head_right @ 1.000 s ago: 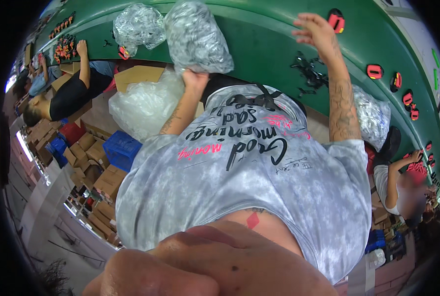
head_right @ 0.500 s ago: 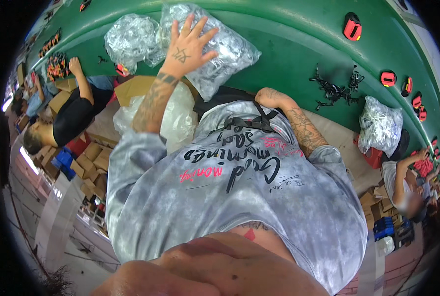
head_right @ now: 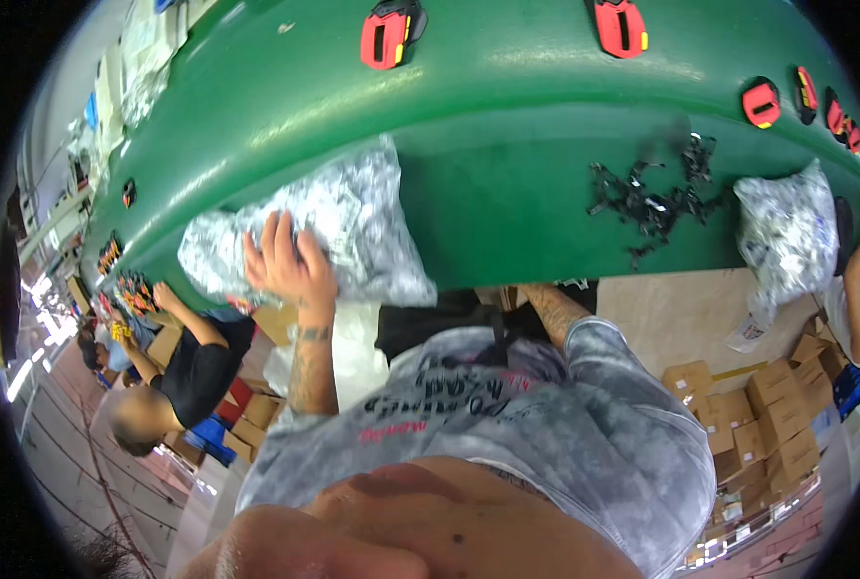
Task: Assembling computer mouse components on a factory assembly line.
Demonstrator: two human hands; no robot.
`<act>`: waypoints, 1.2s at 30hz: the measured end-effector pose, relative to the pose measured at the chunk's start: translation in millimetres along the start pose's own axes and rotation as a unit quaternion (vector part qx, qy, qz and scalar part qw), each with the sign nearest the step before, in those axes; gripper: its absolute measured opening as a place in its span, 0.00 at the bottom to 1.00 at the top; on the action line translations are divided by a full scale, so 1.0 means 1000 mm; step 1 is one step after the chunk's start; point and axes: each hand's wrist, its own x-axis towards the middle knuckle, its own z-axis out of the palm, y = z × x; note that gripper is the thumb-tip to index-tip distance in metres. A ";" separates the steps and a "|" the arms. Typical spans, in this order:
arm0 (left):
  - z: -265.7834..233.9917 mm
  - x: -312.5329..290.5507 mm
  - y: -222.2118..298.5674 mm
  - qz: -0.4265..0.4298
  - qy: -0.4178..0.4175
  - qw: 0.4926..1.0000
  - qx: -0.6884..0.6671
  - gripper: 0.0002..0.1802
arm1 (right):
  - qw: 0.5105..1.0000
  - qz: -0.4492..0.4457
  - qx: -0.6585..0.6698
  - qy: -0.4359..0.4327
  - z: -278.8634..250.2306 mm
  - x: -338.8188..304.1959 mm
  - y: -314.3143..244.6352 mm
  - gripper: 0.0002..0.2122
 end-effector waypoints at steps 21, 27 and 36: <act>0.000 -0.001 0.012 0.014 0.028 0.999 -0.015 0.22 | 0.998 -0.044 -0.006 -0.043 0.041 0.112 0.076 0.17; 0.005 -0.004 0.008 0.004 0.063 0.998 -0.031 0.21 | 0.994 -0.071 -0.077 -0.041 -0.008 0.092 0.082 0.18; 0.022 -0.011 0.001 0.017 0.212 0.975 -0.057 0.15 | 0.961 -0.137 -0.234 -0.045 -0.040 0.060 0.087 0.18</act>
